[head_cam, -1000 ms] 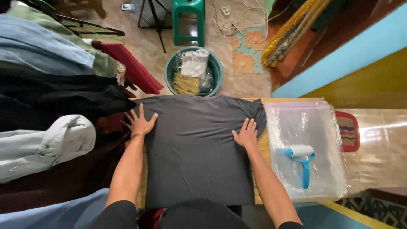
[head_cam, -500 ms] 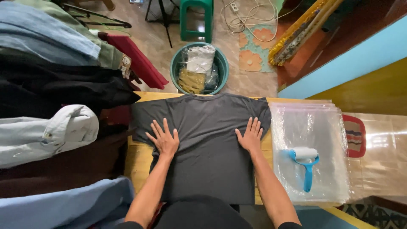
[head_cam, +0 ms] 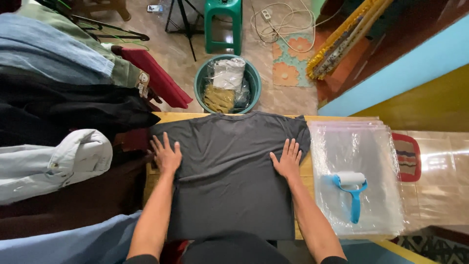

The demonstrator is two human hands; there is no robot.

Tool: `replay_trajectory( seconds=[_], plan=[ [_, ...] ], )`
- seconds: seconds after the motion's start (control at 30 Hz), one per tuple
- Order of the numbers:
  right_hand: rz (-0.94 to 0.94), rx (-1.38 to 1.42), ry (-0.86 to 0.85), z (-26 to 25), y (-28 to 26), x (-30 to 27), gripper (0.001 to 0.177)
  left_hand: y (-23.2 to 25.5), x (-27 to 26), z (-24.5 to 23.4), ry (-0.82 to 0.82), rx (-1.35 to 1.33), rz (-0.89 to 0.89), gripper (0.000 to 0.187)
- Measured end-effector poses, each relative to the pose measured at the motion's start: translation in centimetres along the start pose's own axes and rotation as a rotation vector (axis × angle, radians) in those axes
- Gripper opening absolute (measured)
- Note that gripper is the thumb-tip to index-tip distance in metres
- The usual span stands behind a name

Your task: Using a lint roller on a t-shirt and then folding it neatly on a wooden surface.

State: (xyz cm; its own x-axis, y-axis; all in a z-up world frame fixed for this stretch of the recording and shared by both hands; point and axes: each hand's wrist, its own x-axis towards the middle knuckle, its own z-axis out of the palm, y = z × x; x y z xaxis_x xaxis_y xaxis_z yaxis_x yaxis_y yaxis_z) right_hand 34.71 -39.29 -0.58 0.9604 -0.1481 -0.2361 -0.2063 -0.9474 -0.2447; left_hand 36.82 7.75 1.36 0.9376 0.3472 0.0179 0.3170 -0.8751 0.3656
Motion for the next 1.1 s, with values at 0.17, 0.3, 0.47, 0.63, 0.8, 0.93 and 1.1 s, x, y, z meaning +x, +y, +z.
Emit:
replay_trajectory(
  seconds=[0.17,0.3,0.47,0.63,0.8,0.93,1.1],
  plan=[
    [-0.012,0.03,-0.004,-0.3,0.1,0.2,0.098,-3.7,3.9,1.4,-0.146,0.088,-0.155,0.079],
    [-0.027,0.046,0.024,0.2,0.7,-0.1,0.097,-2.9,5.1,1.8,-0.244,0.074,-0.227,0.077],
    [-0.226,0.153,0.483,-1.2,-1.5,-4.4,0.073,8.2,-2.3,-1.4,0.173,0.063,0.113,0.075],
    [-0.258,0.082,0.667,2.0,-2.3,-10.4,0.054,6.0,-8.2,1.3,-0.018,0.039,0.163,0.075],
    [-0.34,0.181,0.606,3.8,-4.4,-13.1,0.053,1.0,-8.6,-0.4,-0.05,0.097,0.103,0.081],
    [-0.352,0.302,0.642,0.1,-4.2,-12.5,0.043,-0.6,-8.0,-0.6,-0.07,0.096,0.056,0.088],
    [-0.035,0.255,0.752,1.4,0.9,-5.0,0.043,1.1,-8.7,0.0,-0.056,0.024,-0.026,0.096]
  ],
)
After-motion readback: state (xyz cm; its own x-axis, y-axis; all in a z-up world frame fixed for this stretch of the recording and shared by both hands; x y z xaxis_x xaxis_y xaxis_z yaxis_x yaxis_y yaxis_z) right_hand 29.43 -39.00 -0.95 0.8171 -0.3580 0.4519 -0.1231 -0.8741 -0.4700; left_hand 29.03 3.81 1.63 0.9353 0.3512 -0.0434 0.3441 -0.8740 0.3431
